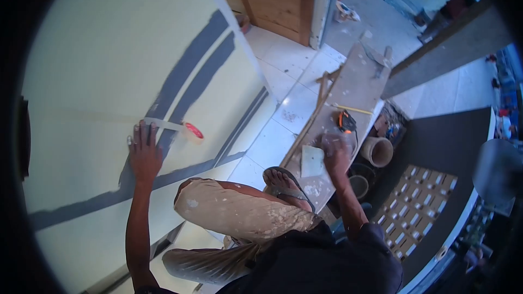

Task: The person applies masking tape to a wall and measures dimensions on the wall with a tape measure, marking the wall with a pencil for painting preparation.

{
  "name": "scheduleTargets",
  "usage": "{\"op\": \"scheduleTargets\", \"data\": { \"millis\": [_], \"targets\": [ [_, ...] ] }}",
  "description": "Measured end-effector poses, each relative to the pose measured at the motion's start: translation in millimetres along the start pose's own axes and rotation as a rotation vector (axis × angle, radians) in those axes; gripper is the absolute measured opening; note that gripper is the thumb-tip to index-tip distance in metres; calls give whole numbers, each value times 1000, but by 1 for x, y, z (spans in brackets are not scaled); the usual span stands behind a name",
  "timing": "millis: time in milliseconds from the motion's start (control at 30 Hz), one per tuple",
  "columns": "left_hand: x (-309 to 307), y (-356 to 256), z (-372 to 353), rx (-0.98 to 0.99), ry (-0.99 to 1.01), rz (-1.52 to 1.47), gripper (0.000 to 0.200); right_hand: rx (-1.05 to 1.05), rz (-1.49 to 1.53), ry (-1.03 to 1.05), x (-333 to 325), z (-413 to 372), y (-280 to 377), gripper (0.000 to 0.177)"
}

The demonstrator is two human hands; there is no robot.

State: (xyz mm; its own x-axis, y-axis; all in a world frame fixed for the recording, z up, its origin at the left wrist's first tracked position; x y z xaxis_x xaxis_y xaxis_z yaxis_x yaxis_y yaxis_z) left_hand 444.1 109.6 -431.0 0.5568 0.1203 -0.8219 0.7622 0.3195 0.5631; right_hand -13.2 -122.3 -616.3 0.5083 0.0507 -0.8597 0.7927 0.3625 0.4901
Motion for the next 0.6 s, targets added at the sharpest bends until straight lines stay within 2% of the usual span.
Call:
{"op": "scheduleTargets", "data": {
  "millis": [33,67,100,133,167,200,233,267,367,400,467,533,567,600],
  "targets": [
    [-3,2,-7,-38,-24,-86,71,83,-174,-29,0,17,-28,41],
    [2,0,-15,-51,-34,-157,67,48,-274,-75,-2,30,-45,59],
    [-7,-4,-20,-18,-110,-209,62,80,-351,-81,1,44,-58,69],
    [-1,-5,-30,-37,-42,-372,58,-14,-345,-31,-1,57,-50,75],
    [-14,-12,-38,5,-135,-294,55,122,-294,101,2,70,-49,71],
    [-18,-15,-45,34,-145,-274,55,33,-226,93,10,82,-41,65],
    [-29,-18,-49,55,-163,-325,55,111,-185,189,15,87,-39,59],
    [-40,-17,-53,44,-148,-402,53,-56,-208,45,38,90,-63,57],
    [-46,-13,-75,4,-224,-376,54,-47,-226,64,45,95,-76,56],
    [-45,-10,-83,-59,-228,-448,47,-20,-199,110,45,96,-83,58],
    [-50,-10,-89,-136,-261,-514,41,-11,-170,-34,20,97,-75,53],
    [-55,-4,-95,-253,-221,-742,27,145,-138,-124,-24,100,-46,49],
    [-55,-4,-97,-303,-176,-847,26,133,-1,-202,-38,103,-44,44],
    [-56,-6,-93,-344,-131,-950,24,-42,35,-417,-38,109,-60,49]
  ]
}}
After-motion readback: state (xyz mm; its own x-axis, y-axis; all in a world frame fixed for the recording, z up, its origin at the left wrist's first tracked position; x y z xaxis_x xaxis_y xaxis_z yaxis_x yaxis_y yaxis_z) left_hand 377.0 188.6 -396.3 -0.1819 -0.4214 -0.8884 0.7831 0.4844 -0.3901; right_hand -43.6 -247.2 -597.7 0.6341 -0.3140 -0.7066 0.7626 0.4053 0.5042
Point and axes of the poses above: each hand's wrist, its own z-axis towards the middle knuckle, its own x-axis out of the palm, y = z × x, the point moved 7 cm from there along z, towards the middle knuckle
